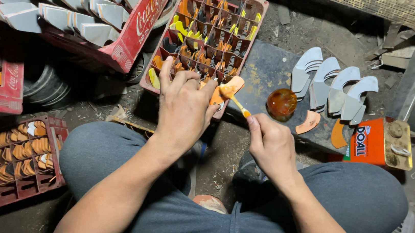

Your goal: The person sits on the floor and paints small curved shoe parts orange using a brush. They pick up each part from a crate, apply paint to both sides, and place the finished parts back into the crate.

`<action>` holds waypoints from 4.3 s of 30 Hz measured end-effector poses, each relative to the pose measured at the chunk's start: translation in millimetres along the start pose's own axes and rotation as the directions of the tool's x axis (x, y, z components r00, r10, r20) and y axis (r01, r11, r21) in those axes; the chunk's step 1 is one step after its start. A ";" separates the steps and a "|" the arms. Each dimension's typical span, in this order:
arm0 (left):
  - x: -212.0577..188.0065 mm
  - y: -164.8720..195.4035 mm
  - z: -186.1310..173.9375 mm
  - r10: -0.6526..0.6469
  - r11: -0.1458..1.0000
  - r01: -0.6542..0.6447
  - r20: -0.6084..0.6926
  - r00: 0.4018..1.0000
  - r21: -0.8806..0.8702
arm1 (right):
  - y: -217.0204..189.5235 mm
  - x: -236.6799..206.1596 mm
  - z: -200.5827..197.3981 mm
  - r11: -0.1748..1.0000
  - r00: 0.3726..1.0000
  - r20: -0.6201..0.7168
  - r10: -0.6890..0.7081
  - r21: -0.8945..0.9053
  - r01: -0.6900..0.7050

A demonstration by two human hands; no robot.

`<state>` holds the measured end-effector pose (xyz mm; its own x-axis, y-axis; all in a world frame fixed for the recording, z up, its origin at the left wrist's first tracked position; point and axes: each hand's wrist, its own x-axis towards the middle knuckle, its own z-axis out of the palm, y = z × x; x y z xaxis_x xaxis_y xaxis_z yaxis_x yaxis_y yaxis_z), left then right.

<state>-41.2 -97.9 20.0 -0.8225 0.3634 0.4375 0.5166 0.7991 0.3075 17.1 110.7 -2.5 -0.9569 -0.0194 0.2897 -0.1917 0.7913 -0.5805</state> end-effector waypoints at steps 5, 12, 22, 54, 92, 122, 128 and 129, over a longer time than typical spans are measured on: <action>0.2 0.3 -1.0 0.012 1.000 -0.012 0.001 1.000 0.016 | 3.6 2.7 -2.2 0.990 0.990 -0.050 0.131 0.062 -0.128; -0.2 1.8 -1.7 0.027 0.999 -0.026 -0.004 1.000 0.046 | 0.5 0.5 3.9 1.000 1.000 -0.010 0.026 0.008 -0.026; -0.3 -1.4 -4.6 0.019 0.999 -0.019 0.001 1.000 0.031 | 7.7 2.5 -0.2 0.999 1.000 -0.014 -0.001 0.051 0.002; 0.0 -3.4 -6.9 0.042 0.998 -0.041 0.025 0.999 -0.036 | 14.5 4.8 -14.3 0.997 0.997 -0.020 -0.079 0.008 0.079; -0.2 -1.5 15.8 -0.095 0.291 0.480 0.474 0.875 -0.828 | 25.4 9.6 -63.9 0.995 0.864 -0.495 -0.091 -0.083 0.057; -53.9 7.7 42.7 0.213 -0.608 0.510 0.494 0.843 -0.608 | 12.2 6.1 -46.5 0.979 0.992 0.021 -0.123 0.165 0.118; -51.7 6.3 41.9 0.218 -0.576 0.510 0.481 0.849 -0.639 | 12.9 6.0 -49.5 0.965 0.984 0.041 -0.175 0.207 0.163; -51.7 6.3 41.7 0.215 -0.567 0.517 0.491 0.844 -0.641 | 13.1 5.5 -48.5 0.953 0.984 0.063 -0.165 0.269 0.142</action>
<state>-5.3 -91.6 -35.9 -0.7003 0.7136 0.0202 -0.5661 -0.5723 0.5933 19.9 150.6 28.4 -0.9242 -0.1879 0.3326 -0.3772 0.5867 -0.7166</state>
